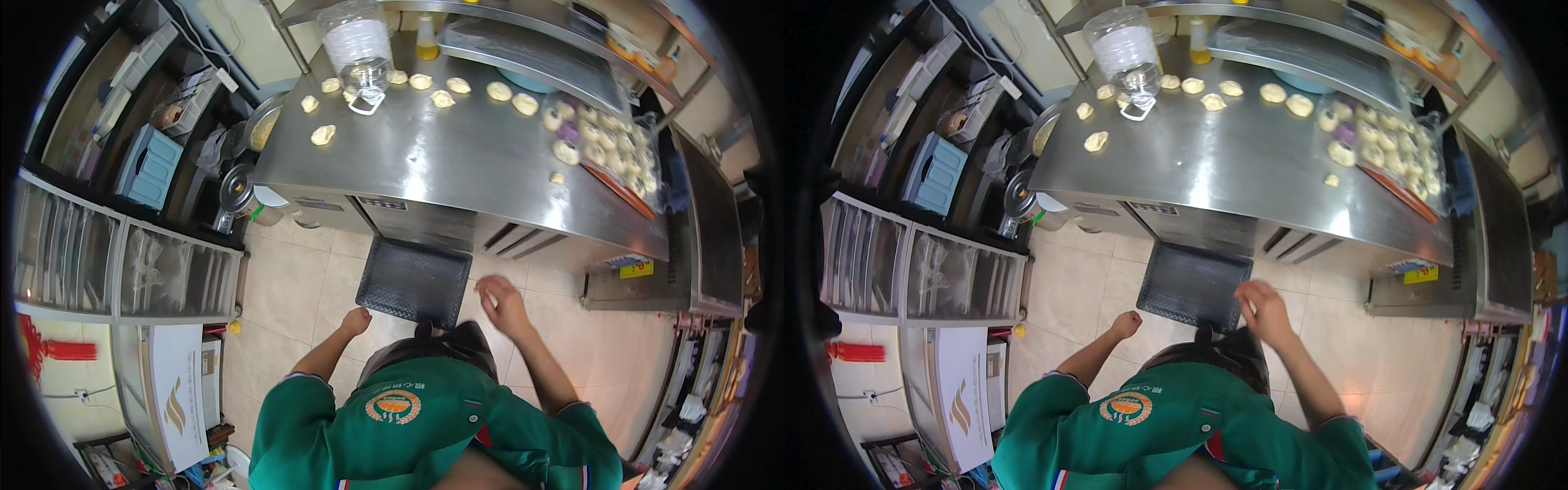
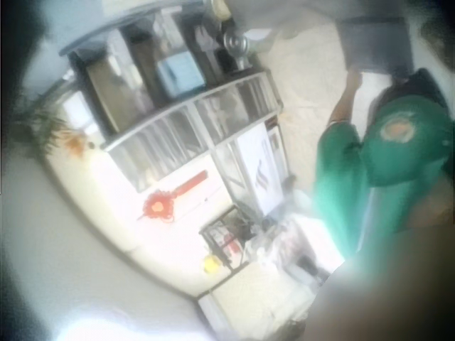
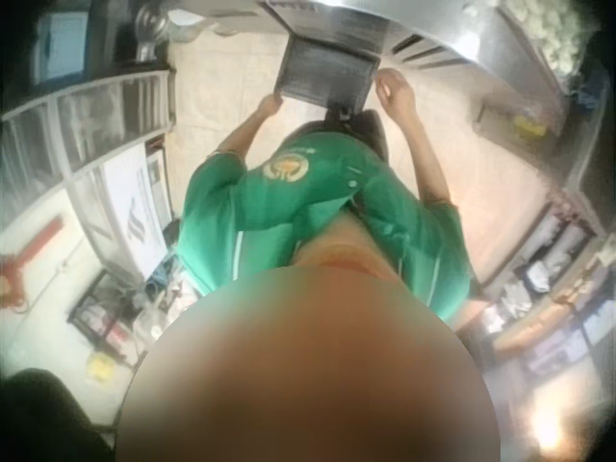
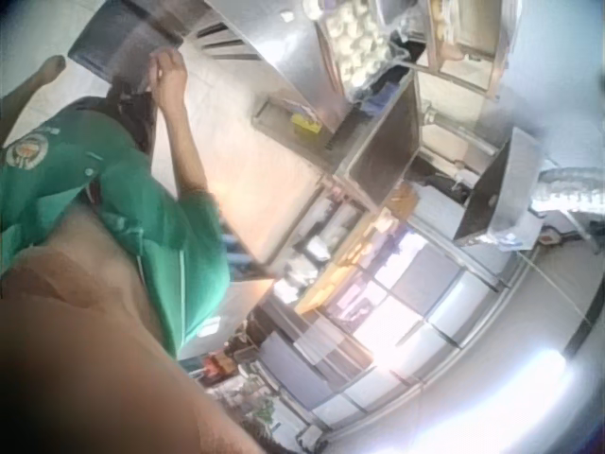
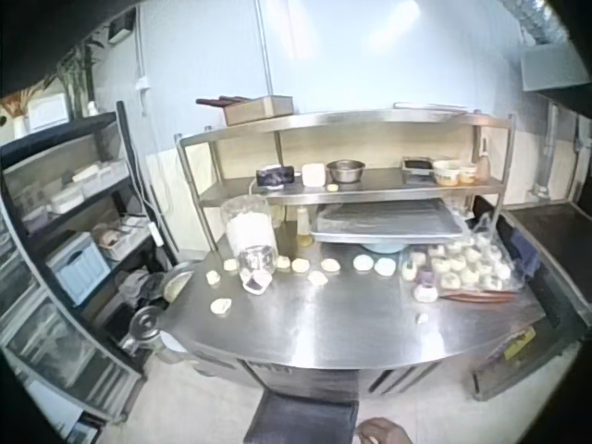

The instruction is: The person removes baked buns from an oven using a peel and tongs, then moves to a stainless steel counter to shape small dough pieces into round buns by hand and places them on a tray. The person also retrieves a tray from a rack and pours water from a large bottle onto the counter.

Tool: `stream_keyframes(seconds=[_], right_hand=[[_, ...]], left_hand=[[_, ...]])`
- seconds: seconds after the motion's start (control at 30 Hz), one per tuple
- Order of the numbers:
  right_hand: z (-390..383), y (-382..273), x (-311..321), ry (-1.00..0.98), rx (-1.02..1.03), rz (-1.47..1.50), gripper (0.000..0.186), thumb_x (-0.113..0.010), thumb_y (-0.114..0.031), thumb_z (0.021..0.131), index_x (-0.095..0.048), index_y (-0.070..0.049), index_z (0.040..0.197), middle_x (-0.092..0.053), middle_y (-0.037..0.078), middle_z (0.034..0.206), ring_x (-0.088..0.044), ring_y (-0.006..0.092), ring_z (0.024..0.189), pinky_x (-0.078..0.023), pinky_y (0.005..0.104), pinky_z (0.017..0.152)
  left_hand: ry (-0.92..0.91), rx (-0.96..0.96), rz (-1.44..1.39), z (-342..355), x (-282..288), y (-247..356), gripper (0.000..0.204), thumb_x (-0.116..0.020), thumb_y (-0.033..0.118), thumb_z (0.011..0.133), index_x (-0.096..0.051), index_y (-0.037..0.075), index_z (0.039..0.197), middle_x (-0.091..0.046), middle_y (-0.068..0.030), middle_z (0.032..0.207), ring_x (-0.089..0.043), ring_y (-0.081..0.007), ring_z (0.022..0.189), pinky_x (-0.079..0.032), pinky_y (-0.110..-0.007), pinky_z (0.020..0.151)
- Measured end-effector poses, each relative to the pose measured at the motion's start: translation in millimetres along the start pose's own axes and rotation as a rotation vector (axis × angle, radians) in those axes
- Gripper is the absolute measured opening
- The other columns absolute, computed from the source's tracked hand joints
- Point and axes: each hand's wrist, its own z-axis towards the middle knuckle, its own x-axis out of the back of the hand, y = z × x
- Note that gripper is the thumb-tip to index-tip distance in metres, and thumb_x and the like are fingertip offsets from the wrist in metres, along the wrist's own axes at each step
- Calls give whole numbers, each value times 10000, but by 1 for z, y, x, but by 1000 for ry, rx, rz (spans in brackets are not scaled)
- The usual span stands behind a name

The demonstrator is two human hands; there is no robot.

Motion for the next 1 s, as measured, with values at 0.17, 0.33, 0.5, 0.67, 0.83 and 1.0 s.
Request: stream_keyframes(seconds=[0.17,0.33,0.5,0.67,0.83,1.0], right_hand=[[142,76,-30,123,43,-101,213,-669,-70,871,-660,-41,1082,-659,164,1121,-617,384,1056,-501,441,914],[238,167,-69,73,-121,-443,251,-688,-149,889,-654,-48,1116,-639,167,1094,-598,396,1023,-489,461,898],[328,206,-74,-27,-254,-5,386,-686,-223,918,-599,-8,1226,-621,216,1119,-607,380,1040,-496,452,912],[476,194,-102,-20,-62,313,510,-613,-255,1004,-476,-16,1433,-538,212,1408,-541,347,1290,-447,402,1056],[594,160,-151,-15,-105,755,659,-393,-476,1080,-299,-42,1568,-387,169,1577,-369,302,1458,-301,405,1183],[629,127,-135,23,-97,816,763,-291,-584,1070,-278,-1,1564,-406,168,1554,-368,271,1446,-264,374,1195]], left_hand=[[120,49,-305,27,39,14,285,-656,244,928,-657,19,1102,-729,-187,960,-708,-362,905,-563,-425,798],[403,21,-534,88,143,53,247,-636,165,978,-654,22,1178,-725,-164,975,-709,-242,843,-563,-347,744],[683,49,-593,162,283,101,281,-598,220,1028,-648,-2,1192,-719,-146,1025,-680,-189,895,-548,-324,786],[935,-238,-744,275,423,155,391,-533,314,1070,-611,-9,1277,-664,-102,1216,-596,-195,1163,-444,-325,1013],[629,-268,-1284,359,494,213,837,-306,671,1028,-200,69,1600,-233,-129,1653,-207,-274,1525,-176,-463,1224],[394,-321,-1388,359,543,249,992,-255,774,971,22,78,1622,-34,-135,1698,-39,-304,1562,-46,-535,1243]])
